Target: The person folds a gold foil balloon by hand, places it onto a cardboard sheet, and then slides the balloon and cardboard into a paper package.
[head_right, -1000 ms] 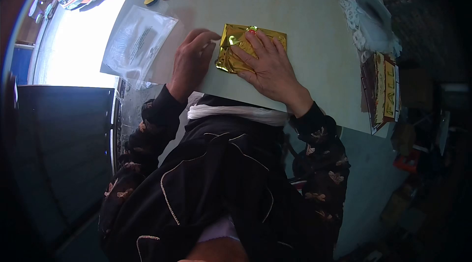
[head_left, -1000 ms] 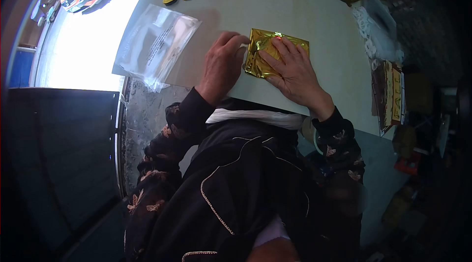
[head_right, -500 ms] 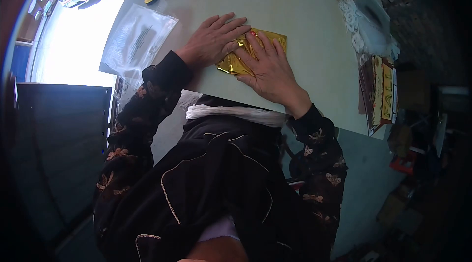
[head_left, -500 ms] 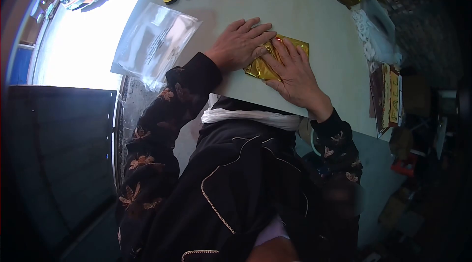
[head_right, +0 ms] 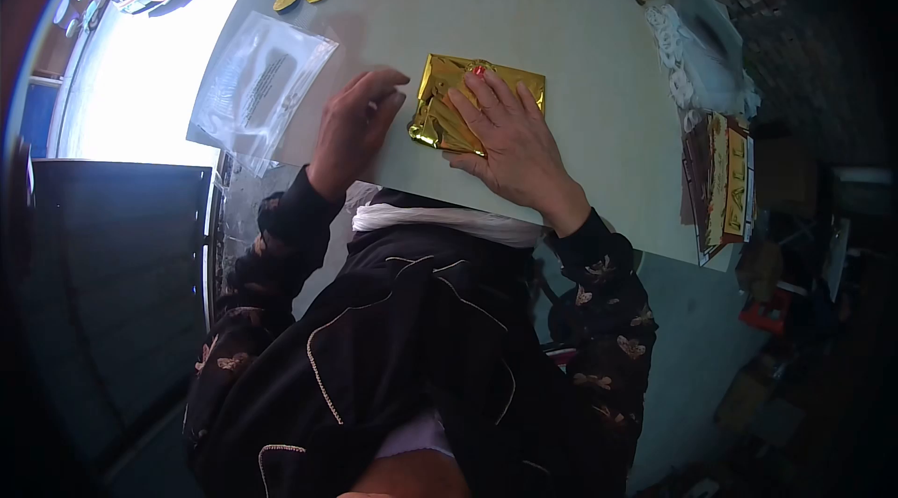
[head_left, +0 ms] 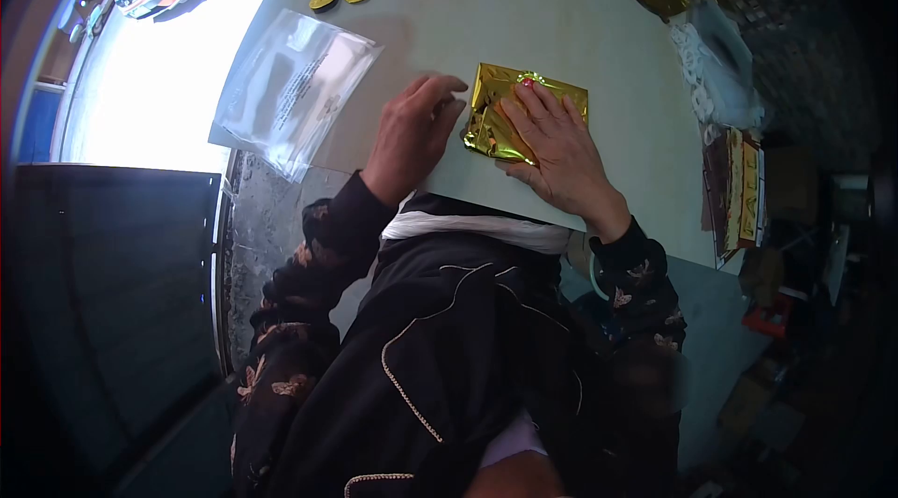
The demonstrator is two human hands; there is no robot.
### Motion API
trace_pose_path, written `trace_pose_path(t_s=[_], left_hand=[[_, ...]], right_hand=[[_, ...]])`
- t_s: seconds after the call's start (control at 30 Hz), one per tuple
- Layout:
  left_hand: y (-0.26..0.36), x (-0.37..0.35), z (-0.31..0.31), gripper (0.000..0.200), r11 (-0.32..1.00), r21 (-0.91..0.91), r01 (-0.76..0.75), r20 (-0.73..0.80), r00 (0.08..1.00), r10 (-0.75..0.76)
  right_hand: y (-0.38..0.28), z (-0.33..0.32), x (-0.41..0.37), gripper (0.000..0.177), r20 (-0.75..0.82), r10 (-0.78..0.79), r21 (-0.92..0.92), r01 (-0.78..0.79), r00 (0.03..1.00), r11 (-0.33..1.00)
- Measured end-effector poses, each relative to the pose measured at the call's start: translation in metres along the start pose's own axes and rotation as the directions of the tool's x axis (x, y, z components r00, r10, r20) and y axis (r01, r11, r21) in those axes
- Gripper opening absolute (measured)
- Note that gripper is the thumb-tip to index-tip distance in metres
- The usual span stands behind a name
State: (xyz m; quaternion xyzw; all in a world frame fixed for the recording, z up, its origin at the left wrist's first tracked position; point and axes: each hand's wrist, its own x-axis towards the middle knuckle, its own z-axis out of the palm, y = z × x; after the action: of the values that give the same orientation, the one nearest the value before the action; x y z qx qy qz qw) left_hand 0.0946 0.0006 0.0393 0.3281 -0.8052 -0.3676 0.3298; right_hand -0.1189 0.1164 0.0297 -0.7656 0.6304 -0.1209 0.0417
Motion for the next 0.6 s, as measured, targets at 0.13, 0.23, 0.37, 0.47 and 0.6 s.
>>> trace_pose_path(t_s=[0.13,0.23,0.37,0.47,0.6], left_hand=[[0.007,-0.029,0.005,0.022,0.98,-0.069,0.188,0.061,0.981,-0.184],[0.004,-0.028,0.01,0.02,0.985,-0.012,0.175,0.072,0.982,-0.173],[0.007,-0.022,0.009,0.013,0.992,-0.033,0.121,0.124,0.985,-0.116],[0.002,-0.017,0.009,0.013,0.996,-0.007,0.084,0.157,0.984,-0.082],[0.0,-0.011,0.015,0.014,0.997,0.035,0.067,0.131,0.989,-0.071]], right_hand=[[0.002,0.002,0.0,0.081,-0.005,-0.007,-0.01,0.007,1.0,1.0],[0.001,0.002,0.0,0.08,-0.007,-0.01,-0.012,0.01,1.0,1.0],[0.0,0.001,0.0,0.08,-0.004,-0.001,-0.005,0.001,1.0,1.0],[0.001,0.002,0.0,0.08,-0.009,-0.006,-0.015,0.006,1.0,1.0],[0.002,0.003,-0.001,0.08,-0.009,-0.009,-0.024,0.009,1.0,1.0]])
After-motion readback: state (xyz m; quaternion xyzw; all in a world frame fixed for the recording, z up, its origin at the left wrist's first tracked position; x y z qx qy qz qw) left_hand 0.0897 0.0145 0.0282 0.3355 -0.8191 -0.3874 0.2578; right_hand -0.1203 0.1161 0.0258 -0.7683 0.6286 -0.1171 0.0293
